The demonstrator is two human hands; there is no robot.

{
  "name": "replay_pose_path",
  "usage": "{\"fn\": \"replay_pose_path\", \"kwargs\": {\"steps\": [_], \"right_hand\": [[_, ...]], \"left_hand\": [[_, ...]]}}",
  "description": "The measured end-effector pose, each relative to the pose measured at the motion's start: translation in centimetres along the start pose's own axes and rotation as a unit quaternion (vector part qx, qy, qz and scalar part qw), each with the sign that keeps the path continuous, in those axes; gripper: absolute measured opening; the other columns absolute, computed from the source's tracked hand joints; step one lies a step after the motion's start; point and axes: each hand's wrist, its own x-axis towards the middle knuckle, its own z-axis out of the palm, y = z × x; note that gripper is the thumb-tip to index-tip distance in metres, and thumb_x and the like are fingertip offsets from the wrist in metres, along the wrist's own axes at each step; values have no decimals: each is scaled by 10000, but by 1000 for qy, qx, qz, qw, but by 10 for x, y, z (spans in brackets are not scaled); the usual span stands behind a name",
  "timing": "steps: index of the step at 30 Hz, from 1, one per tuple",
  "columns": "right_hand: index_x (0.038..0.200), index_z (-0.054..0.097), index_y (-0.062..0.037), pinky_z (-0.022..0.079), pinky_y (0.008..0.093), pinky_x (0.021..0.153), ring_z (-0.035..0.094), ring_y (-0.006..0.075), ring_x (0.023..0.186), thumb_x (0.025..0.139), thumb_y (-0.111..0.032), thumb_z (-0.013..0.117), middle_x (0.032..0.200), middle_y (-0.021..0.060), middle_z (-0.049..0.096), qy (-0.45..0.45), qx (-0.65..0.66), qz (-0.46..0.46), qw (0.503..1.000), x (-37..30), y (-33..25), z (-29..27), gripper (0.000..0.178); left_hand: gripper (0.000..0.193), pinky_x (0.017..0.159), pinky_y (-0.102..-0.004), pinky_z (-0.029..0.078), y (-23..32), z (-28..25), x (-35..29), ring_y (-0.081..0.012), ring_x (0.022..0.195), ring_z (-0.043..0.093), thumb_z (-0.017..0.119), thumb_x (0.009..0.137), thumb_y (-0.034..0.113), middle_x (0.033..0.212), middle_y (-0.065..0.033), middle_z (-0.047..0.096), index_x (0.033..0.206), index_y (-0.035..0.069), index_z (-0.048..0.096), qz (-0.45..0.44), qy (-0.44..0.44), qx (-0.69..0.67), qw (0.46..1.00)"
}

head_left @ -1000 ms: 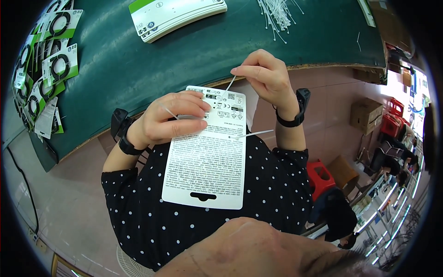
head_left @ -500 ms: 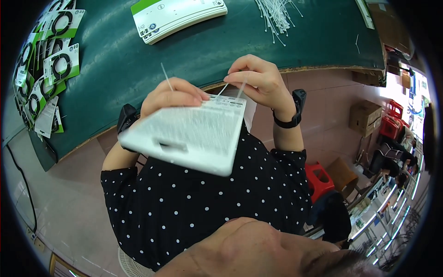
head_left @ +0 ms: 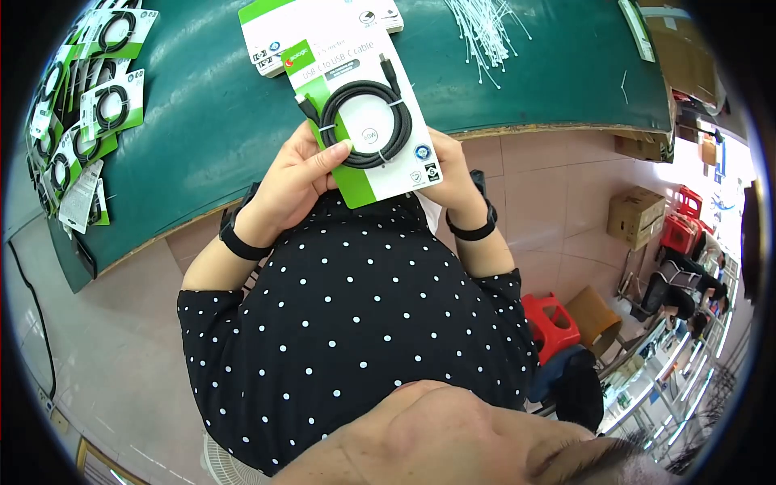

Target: The person picks up a cable and a cardboard backing, aligns the cable, and secures it by threading a zip tie through the backing. After tightening the tie by hand, they place the packaged cable onto a pile and repeat the process.

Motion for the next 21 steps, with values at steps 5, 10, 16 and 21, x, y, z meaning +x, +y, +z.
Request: {"fn": "replay_pose_path", "kwargs": {"steps": [5,10,16,21], "right_hand": [[1034,627,40,497,245,711,637,131,836,763,26,674,942,76,675,2,120,136,983,-17,5,1,275],[1031,622,41,500,233,659,630,97,774,777,41,668,920,77,681,8,97,120,988,-16,4,4,258],[1032,624,41,497,230,653,629,97,778,779,43,666,923,70,680,9,159,175,972,-15,-2,4,257],[1050,619,40,491,234,712,618,96,832,789,44,630,947,59,679,6,158,178,971,-17,-3,11,261]], "left_hand": [[302,850,-336,552,3,2,2,-171,1047,606,537,953,144,1168,-91,584,1229,55,451,-2,28,-4,1000],[305,842,-332,557,1,2,4,-170,1030,615,540,954,164,1165,-85,583,1223,58,443,-3,25,-7,1000],[325,842,-329,557,6,0,1,-170,1038,612,546,951,170,1171,-89,580,1234,55,434,-2,23,0,1000],[377,851,-336,553,6,2,-1,-181,1055,607,567,934,128,1191,-97,569,1268,52,409,3,23,2,1000]]}}
